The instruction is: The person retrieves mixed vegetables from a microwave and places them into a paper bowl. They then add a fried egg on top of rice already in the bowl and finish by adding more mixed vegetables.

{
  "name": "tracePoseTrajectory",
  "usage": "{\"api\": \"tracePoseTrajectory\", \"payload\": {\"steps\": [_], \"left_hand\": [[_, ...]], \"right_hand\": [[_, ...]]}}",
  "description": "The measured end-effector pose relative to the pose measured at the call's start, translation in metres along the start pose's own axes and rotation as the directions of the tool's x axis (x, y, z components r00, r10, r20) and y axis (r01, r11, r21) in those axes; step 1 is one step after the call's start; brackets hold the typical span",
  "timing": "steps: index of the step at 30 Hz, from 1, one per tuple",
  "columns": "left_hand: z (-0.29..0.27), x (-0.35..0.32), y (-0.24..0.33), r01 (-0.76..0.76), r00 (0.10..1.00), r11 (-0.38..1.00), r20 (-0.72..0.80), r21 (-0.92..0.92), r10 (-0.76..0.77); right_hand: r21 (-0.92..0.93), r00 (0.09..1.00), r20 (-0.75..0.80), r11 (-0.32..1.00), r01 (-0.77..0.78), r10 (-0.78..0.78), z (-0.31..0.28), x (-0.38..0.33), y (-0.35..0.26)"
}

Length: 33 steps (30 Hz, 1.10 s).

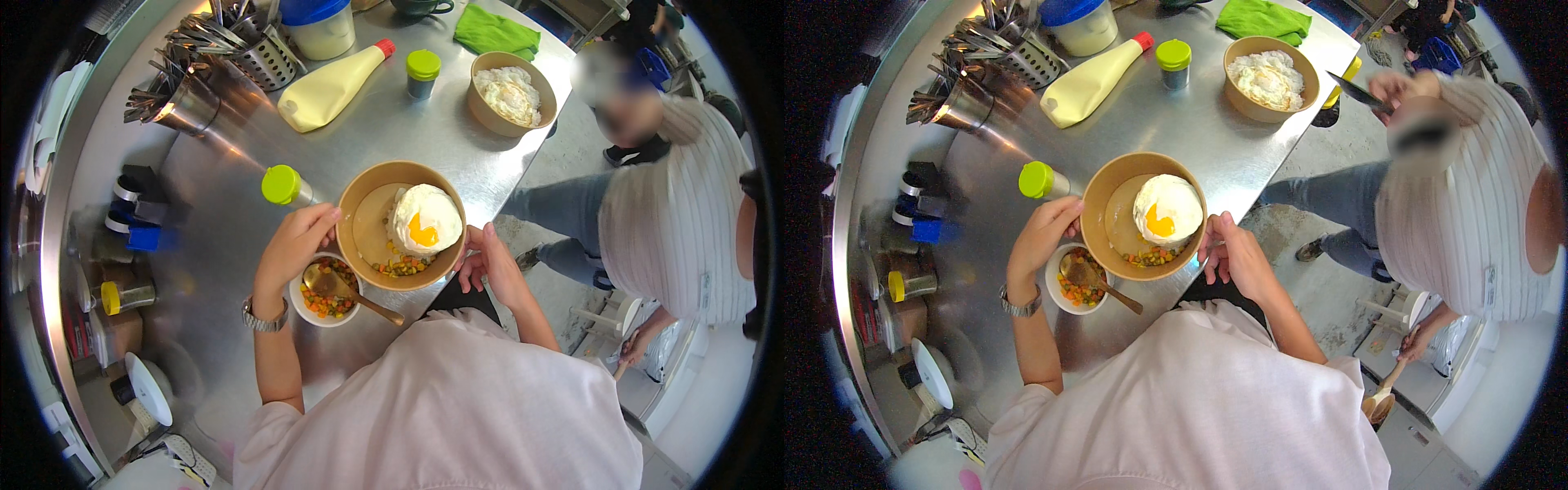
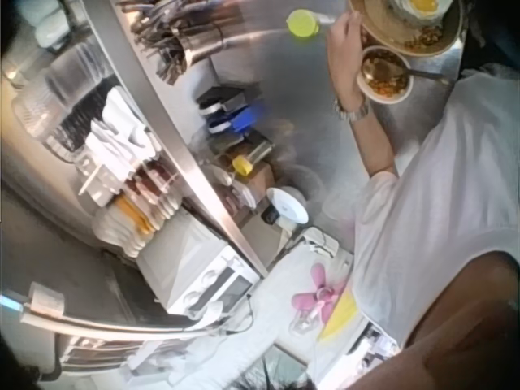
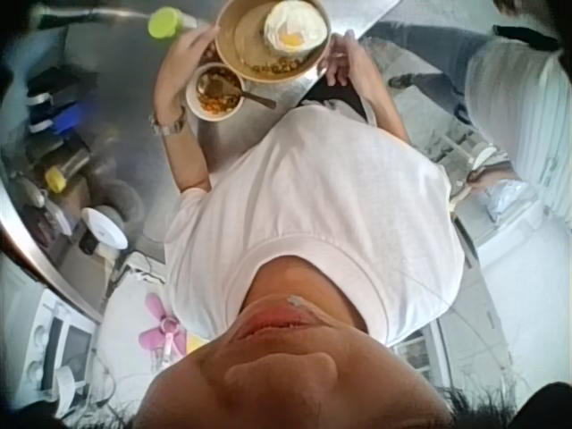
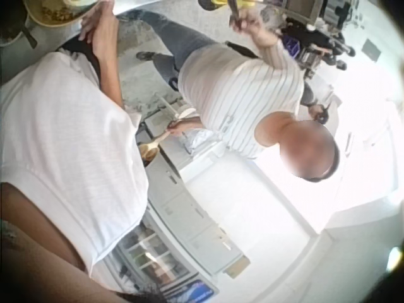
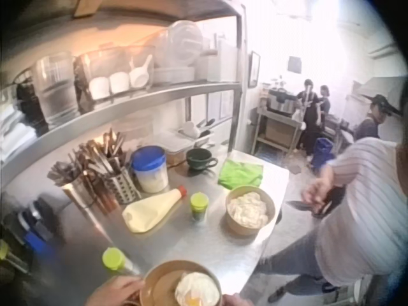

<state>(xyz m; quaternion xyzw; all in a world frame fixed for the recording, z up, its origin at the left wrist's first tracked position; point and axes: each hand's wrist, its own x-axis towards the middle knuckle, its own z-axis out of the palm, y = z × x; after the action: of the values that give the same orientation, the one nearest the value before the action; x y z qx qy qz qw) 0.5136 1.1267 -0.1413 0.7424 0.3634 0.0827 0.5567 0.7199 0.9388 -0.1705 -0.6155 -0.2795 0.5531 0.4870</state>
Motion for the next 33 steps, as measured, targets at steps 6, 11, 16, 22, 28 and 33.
{"api": "tracePoseTrajectory", "payload": {"steps": [6,11,16,22,28,33], "left_hand": [[-0.013,-0.036,0.002,0.092,0.982,0.99,-0.177,0.107,-0.072],[-0.022,-0.072,-0.014,0.099,0.924,0.986,-0.381,0.137,-0.04],[-0.025,-0.088,-0.034,0.149,0.926,0.98,-0.365,0.131,-0.092],[-0.026,-0.089,-0.044,0.162,0.971,0.968,-0.207,0.189,-0.122],[-0.027,-0.085,-0.045,0.132,0.979,0.964,-0.186,0.23,-0.089],[-0.032,-0.085,-0.046,0.114,0.985,0.975,-0.149,0.19,-0.086]], "right_hand": [[-0.175,0.972,-0.205,0.981,0.081,-0.116,0.001,-0.002,-0.012],[-0.696,0.897,-0.246,0.711,0.102,-0.368,0.012,-0.036,-0.063],[-0.841,0.97,0.235,0.512,0.173,0.057,0.036,-0.045,-0.072],[-0.744,0.929,0.353,0.635,0.208,0.11,0.057,-0.028,-0.035],[-0.617,0.921,0.385,0.758,0.211,0.056,0.068,-0.024,-0.019],[-0.664,0.93,0.367,0.696,0.274,-0.017,0.076,-0.027,-0.018]]}}
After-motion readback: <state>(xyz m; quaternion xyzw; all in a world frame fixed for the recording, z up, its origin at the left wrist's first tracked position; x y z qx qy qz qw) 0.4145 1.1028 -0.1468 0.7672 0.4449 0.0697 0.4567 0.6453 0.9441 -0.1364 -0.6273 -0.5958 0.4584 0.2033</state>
